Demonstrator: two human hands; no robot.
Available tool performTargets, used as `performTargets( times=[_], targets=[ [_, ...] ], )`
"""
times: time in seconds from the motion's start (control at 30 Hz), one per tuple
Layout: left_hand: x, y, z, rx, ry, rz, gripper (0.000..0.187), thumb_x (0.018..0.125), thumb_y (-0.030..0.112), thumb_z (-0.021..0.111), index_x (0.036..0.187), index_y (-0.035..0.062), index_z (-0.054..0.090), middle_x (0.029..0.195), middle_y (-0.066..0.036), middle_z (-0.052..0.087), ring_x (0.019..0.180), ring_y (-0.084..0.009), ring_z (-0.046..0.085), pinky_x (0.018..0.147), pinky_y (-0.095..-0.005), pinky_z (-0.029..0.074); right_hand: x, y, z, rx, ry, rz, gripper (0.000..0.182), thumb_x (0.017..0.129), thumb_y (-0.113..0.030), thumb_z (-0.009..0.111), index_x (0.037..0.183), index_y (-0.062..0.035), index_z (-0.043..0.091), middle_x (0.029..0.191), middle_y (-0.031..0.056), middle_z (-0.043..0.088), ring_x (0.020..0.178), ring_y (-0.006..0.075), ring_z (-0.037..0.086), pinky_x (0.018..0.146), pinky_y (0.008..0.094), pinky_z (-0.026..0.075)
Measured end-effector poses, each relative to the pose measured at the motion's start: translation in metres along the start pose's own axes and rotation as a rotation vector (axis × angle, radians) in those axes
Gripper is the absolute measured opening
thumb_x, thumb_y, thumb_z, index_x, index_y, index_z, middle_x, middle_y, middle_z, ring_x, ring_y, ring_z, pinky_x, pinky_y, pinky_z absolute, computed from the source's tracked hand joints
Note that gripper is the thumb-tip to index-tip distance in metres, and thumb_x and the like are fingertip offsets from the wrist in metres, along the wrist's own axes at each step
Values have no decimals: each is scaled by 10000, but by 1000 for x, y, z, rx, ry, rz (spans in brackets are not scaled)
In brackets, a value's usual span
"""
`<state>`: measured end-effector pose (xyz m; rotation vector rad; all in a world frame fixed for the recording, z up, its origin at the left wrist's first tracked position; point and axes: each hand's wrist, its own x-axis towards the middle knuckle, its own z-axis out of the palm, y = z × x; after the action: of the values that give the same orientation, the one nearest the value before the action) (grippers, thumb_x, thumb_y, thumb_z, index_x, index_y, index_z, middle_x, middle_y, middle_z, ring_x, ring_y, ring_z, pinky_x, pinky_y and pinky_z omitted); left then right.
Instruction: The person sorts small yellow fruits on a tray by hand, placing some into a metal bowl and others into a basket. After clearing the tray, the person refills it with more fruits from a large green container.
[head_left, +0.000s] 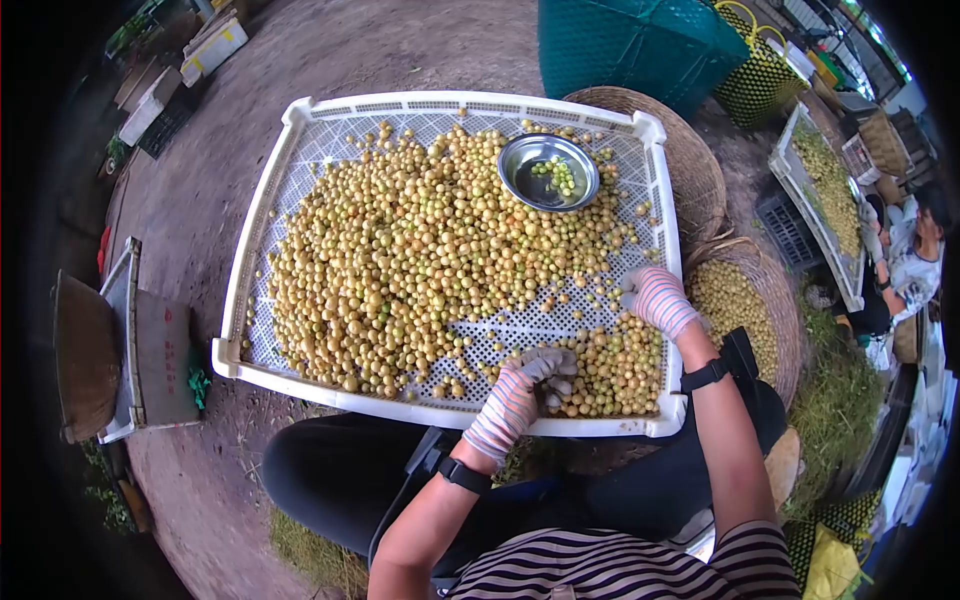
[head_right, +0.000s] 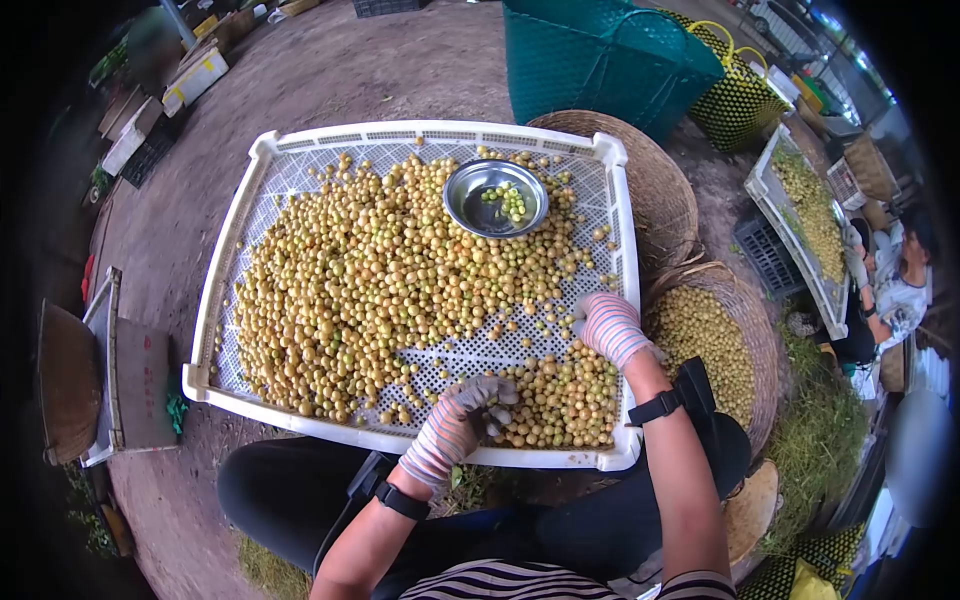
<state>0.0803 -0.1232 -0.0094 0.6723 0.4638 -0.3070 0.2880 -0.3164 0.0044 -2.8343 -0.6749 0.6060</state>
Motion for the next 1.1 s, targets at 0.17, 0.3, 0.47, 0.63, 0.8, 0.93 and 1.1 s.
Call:
performTargets(
  times=[0.17, 0.3, 0.47, 0.63, 0.8, 0.93, 1.1],
  targets=[
    [-2, 3, -1, 77, 33, -11, 363, 926, 322, 618, 1110, 10, 642, 788, -5, 616, 636, -114, 566, 543, -222, 438, -4, 3, 0, 74, -174, -48, 205, 775, -231, 688, 854, -47, 734, 782, 159, 699, 737, 304, 671, 719, 390, 535],
    [4, -3, 5, 238, 97, 23, 307, 916, 258, 663, 1108, 18, 644, 705, 30, 576, 551, -65, 516, 479, -193, 406, -31, -28, -15, 576, -215, -128, 223, 784, -225, 718, 854, -14, 719, 717, 110, 692, 647, 170, 634, 646, 317, 521],
    [9, -12, 16, 779, 137, 304, 275, 875, 170, 715, 1064, -19, 653, 865, -34, 700, 732, -75, 590, 665, -255, 502, -70, -84, -9, 585, -219, -214, 183, 803, -210, 694, 864, -38, 715, 754, 128, 691, 655, 236, 647, 669, 346, 525],
    [-2, -11, 19, 1047, 189, 390, 285, 835, 271, 717, 994, 34, 694, 738, -141, 684, 630, -239, 644, 609, -348, 514, -77, -73, 25, 573, -71, -312, 166, 820, -188, 687, 814, -23, 683, 742, 122, 674, 652, 220, 633, 637, 343, 507],
    [-16, 6, 39, 1457, 189, 421, 282, 834, 279, 698, 978, 37, 695, 662, -139, 648, 592, -275, 638, 576, -366, 513, -95, -71, 17, 1114, -137, 8, 250, 882, -256, 664, 838, -10, 666, 731, 99, 655, 636, 154, 599, 600, 314, 479],
    [-9, -5, 26, 1609, 203, 458, 338, 814, 339, 718, 1005, 61, 703, 683, -149, 661, 647, -305, 663, 608, -400, 535, -118, -61, -3, 361, -500, -308, 254, 895, -299, 652, 884, -51, 701, 742, 121, 663, 640, 222, 625, 646, 333, 497],
    [-5, -11, 17, 1444, 209, 293, 353, 821, 351, 727, 1069, 102, 700, 717, -125, 684, 677, -260, 679, 652, -369, 542, -103, -7, -5, 111, 187, -274, 185, 784, -207, 640, 898, -83, 719, 893, 132, 687, 861, 331, 650, 762, 429, 524]
  ],
)
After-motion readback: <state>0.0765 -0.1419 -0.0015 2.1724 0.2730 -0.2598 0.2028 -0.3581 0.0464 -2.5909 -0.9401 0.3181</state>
